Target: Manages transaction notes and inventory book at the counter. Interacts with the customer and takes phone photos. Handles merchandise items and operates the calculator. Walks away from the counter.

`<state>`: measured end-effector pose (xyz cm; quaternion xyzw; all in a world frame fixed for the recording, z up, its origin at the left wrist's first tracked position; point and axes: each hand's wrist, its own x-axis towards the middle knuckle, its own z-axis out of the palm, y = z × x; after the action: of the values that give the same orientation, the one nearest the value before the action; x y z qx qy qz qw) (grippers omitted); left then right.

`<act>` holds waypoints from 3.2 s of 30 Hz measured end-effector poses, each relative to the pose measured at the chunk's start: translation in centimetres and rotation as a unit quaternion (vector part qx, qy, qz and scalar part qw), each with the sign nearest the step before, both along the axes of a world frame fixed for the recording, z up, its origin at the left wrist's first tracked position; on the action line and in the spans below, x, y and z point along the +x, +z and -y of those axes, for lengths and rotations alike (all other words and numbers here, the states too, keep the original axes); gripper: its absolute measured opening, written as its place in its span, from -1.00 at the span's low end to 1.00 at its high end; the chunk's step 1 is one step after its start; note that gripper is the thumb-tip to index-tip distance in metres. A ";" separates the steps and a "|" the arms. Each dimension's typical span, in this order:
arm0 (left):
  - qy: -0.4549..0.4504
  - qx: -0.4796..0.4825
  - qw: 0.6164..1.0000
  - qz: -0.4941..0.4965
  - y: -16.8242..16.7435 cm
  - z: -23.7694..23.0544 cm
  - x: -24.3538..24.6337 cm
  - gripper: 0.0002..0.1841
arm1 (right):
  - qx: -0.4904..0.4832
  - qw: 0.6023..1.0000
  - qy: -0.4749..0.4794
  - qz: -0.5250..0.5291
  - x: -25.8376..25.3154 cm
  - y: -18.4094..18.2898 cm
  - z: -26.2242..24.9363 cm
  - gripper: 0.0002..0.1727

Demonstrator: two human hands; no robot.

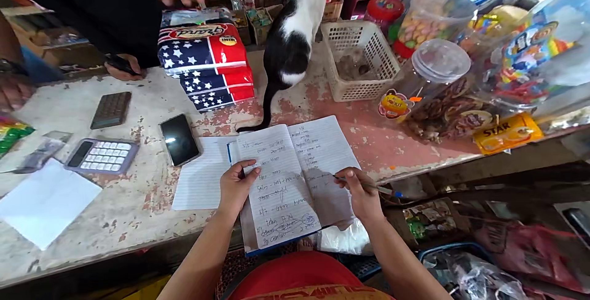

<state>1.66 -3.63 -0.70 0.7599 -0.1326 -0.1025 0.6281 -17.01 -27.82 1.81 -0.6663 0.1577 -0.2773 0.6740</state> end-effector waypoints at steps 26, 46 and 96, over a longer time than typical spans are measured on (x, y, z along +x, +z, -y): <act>0.009 0.025 0.998 0.048 -0.2 0.0 -0.5 -0.74 | -0.175 0.976 -0.013 -0.131 1.0 -1.3 -2.3 -0.63; -0.002 0.041 0.997 0.062 -0.2 -0.1 -0.4 -0.74 | -0.237 0.955 0.007 -0.180 1.1 -0.6 -2.6 -0.65; 0.003 0.032 0.998 0.050 -0.3 -0.1 -0.3 -0.74 | -0.243 0.959 -0.029 -0.146 0.7 -1.0 -1.7 -0.69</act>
<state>1.31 -3.57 -1.03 0.7840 -0.1584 -0.0672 0.5964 -16.29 -26.12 0.80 -0.8380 0.2017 -0.2268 0.4534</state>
